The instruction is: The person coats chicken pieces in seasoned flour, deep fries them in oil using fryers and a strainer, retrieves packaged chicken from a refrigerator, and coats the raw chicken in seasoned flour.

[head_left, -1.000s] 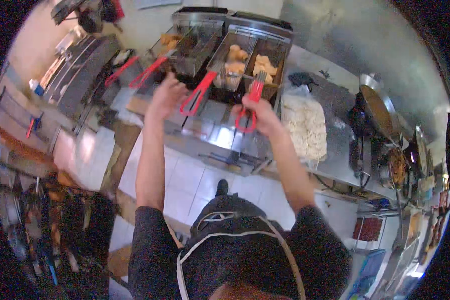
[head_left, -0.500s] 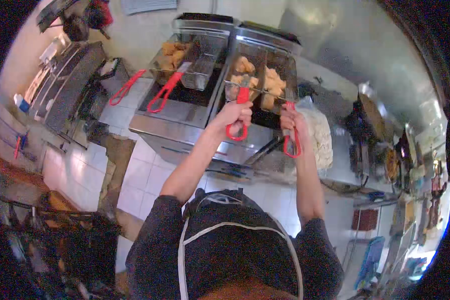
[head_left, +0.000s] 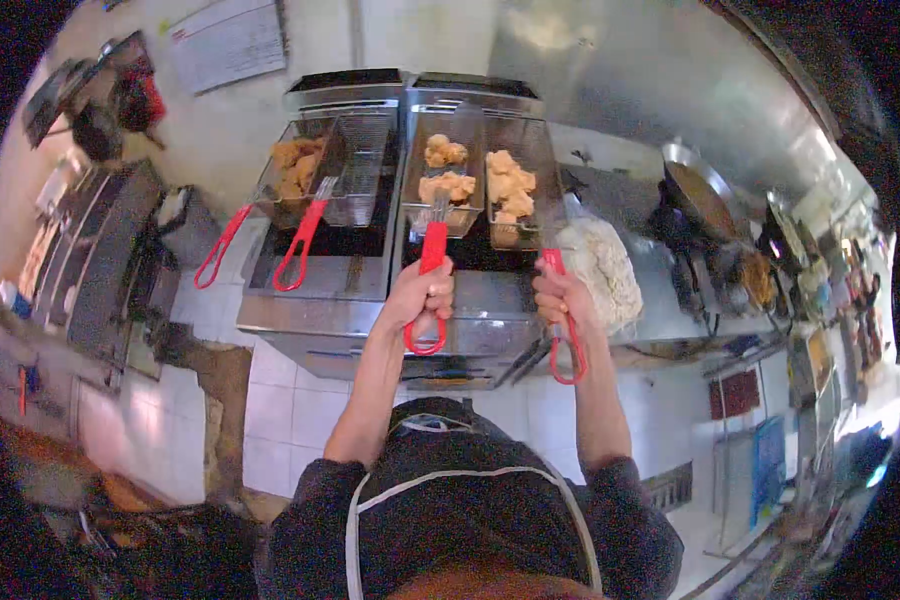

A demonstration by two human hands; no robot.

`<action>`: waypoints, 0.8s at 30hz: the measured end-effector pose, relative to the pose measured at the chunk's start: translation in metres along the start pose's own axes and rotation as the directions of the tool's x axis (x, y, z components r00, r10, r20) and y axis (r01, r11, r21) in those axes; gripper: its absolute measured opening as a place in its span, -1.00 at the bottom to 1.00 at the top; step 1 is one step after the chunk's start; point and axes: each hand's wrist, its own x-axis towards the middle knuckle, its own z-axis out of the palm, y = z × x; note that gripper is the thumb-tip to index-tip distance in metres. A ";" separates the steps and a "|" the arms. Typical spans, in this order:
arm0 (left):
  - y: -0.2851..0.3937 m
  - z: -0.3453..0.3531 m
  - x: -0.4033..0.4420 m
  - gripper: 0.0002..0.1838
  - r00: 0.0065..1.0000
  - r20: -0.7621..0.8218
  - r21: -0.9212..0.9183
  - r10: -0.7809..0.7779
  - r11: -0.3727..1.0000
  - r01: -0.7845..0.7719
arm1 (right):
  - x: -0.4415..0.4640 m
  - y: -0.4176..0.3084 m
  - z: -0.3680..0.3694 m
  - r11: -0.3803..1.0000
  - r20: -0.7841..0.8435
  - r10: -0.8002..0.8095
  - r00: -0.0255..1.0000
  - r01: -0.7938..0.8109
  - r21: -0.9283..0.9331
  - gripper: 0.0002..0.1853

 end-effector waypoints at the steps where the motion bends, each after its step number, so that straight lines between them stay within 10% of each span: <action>1: -0.005 -0.007 0.005 -0.85 1.000 0.018 -0.010 0.016 1.000 -0.016 | 0.003 0.002 -0.004 1.000 0.033 0.006 0.999 -0.006 0.012 -0.89; 24: -0.126 -0.135 0.093 -0.67 0.958 -0.217 0.099 -0.185 0.973 0.210 | 0.138 0.097 -0.154 0.992 0.075 0.026 0.997 -0.036 0.123 -0.90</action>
